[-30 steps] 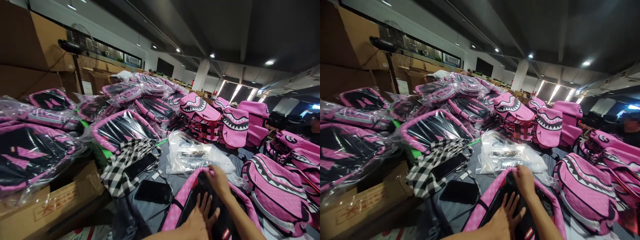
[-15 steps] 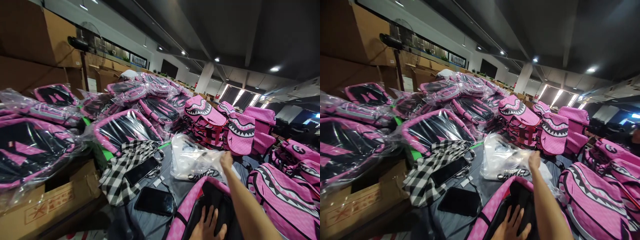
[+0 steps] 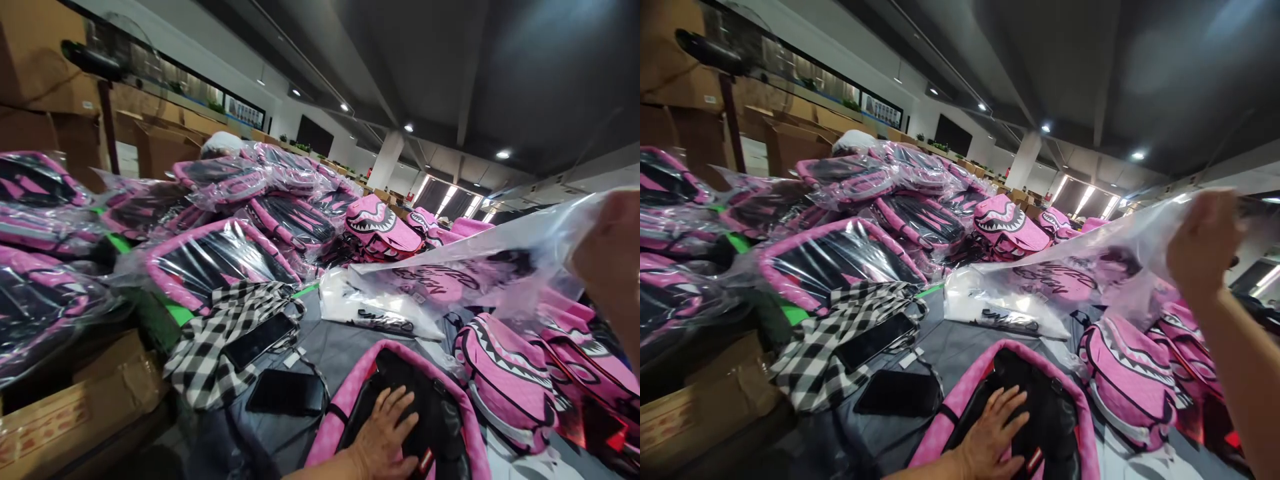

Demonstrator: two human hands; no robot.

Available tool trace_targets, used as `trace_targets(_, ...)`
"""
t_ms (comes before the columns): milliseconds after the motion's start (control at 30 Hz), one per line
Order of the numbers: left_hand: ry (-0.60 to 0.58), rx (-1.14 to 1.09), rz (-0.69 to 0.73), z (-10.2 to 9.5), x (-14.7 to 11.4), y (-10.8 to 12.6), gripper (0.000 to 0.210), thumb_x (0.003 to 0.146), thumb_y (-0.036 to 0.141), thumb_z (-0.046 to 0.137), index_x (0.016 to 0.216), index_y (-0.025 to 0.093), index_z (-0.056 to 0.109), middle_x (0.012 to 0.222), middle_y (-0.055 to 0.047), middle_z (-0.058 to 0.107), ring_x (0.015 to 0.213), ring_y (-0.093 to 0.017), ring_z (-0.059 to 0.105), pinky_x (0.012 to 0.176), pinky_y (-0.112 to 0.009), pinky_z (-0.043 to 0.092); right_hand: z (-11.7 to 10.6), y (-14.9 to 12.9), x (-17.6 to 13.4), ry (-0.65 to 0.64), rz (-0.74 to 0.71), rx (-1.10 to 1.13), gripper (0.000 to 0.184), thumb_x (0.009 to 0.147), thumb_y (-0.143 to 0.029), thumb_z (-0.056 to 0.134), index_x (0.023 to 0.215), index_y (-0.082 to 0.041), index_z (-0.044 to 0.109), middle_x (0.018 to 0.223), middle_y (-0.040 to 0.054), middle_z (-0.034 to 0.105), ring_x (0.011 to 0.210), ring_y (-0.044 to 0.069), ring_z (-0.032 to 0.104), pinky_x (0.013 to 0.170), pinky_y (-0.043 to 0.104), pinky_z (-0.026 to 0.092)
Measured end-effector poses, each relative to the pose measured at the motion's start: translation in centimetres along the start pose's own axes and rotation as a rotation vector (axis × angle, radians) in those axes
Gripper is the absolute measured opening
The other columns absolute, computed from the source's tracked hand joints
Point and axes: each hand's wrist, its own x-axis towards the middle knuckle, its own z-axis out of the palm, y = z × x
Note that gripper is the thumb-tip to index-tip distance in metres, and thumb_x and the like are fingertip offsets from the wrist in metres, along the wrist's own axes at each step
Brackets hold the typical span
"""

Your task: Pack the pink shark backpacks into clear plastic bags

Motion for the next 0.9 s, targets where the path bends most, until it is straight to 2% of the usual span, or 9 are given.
trace_targets(67, 0.038, -0.236, -0.005, 0.4, 0.2, 1.7, 0.055, 0.086, 0.061, 0.065, 0.128, 0.026, 0.065, 0.131, -0.013, 0.069, 0.129, -0.035, 0.058, 0.113, -0.055, 0.039, -1.4, -2.0, -6.8, -0.163, -0.169, 0.113, 0.078, 0.103, -0.063, 0.019, 0.067, -0.017, 0.07, 0.089, 0.0184, 0.072, 0.091, 0.024, 0.07, 0.071, 0.035, 0.051)
trace_targets(167, 0.198, -0.816, -0.156, 0.4, -0.5, 5.5, 0.081, 0.065, 0.073, 0.079, 0.129, 0.026, 0.065, 0.125, -0.013, 0.07, 0.116, -0.033, 0.065, 0.1, -0.045, 0.051, -1.7, -4.8, -19.9, -0.499, -0.354, 0.387, 0.059, 0.104, -0.055, 0.035, 0.067, -0.024, 0.068, 0.061, 0.0011, 0.064, 0.055, 0.013, 0.06, 0.049, 0.021, 0.049)
trace_targets(300, 0.44, -1.467, -0.53, -2.3, -3.3, 11.0, 0.082, 0.066, 0.072, 0.08, 0.131, 0.024, 0.063, 0.129, -0.013, 0.067, 0.116, -0.031, 0.065, 0.095, -0.039, 0.053, -1.4, -7.1, -32.1, -0.841, -0.085, 0.74, 0.043, 0.102, -0.048, 0.046, 0.076, -0.021, 0.068, 0.064, 0.0002, 0.065, 0.053, 0.013, 0.057, 0.051, 0.022, 0.045)
trace_targets(400, 0.572, -1.508, -0.907, -4.6, -5.3, 13.2, 0.076, 0.061, 0.065, 0.088, 0.119, 0.021, 0.068, 0.113, -0.01, 0.073, 0.095, -0.023, 0.07, 0.076, -0.029, 0.053, -0.7, -8.0, -35.3, -0.885, 0.131, 0.795, 0.038, 0.097, -0.049, 0.054, 0.077, -0.021, 0.07, 0.065, 0.0012, 0.064, 0.059, 0.015, 0.059, 0.057, 0.025, 0.046)
trace_targets(467, 0.629, -1.457, -1.038, -5.5, -6.4, 13.6, 0.071, 0.057, 0.069, 0.087, 0.104, 0.018, 0.071, 0.097, -0.009, 0.076, 0.081, -0.022, 0.07, 0.067, -0.028, 0.051, 0.0, -8.6, -36.1, -0.891, 0.211, 0.825, 0.037, 0.094, -0.05, 0.055, 0.076, -0.021, 0.07, 0.065, 0.0017, 0.064, 0.062, 0.017, 0.06, 0.06, 0.027, 0.047)
trace_targets(567, 0.698, -1.36, -1.034, -6.3, -7.8, 13.2, 0.063, 0.059, 0.07, 0.084, 0.094, 0.018, 0.073, 0.088, -0.007, 0.076, 0.077, -0.022, 0.07, 0.068, -0.031, 0.054, 0.5, -9.6, -37.1, -0.896, 0.252, 0.874, 0.04, 0.092, -0.055, 0.056, 0.078, -0.021, 0.07, 0.072, 0.0041, 0.067, 0.068, 0.019, 0.062, 0.065, 0.03, 0.049)
trace_targets(733, 0.782, -1.332, -1.022, -8.1, -9.4, 12.6, 0.063, 0.052, 0.06, 0.092, 0.097, 0.019, 0.077, 0.092, -0.007, 0.077, 0.081, -0.021, 0.071, 0.069, -0.029, 0.055, -2.9, -10.6, -39.4, -1.053, 0.363, 1.181, 0.05, 0.097, -0.058, 0.049, 0.133, -0.025, 0.058, 0.1, 0.0069, 0.072, 0.09, 0.022, 0.07, 0.076, 0.034, 0.056)
trace_targets(800, 0.801, -1.338, -1.012, -9.0, -9.8, 12.5, 0.057, 0.048, 0.056, 0.095, 0.086, 0.017, 0.078, 0.083, -0.006, 0.077, 0.075, -0.019, 0.07, 0.069, -0.027, 0.054, -4.9, -10.4, -40.4, -0.965, 0.252, 1.069, 0.052, 0.088, -0.057, 0.065, 0.128, -0.024, 0.057, 0.108, 0.0081, 0.07, 0.098, 0.024, 0.069, 0.082, 0.035, 0.056)
trace_targets(900, 0.762, -1.266, -1.009, -9.9, -10.5, 12.7, 0.052, 0.053, 0.061, 0.092, 0.07, 0.014, 0.075, 0.07, -0.005, 0.074, 0.065, -0.017, 0.067, 0.067, -0.027, 0.054, -6.7, -9.8, -42.1, -0.791, -0.051, 0.731, 0.031, 0.076, -0.036, 0.08, 0.097, -0.024, 0.061, 0.091, 0.0027, 0.068, 0.08, 0.022, 0.066, 0.068, 0.03, 0.052)
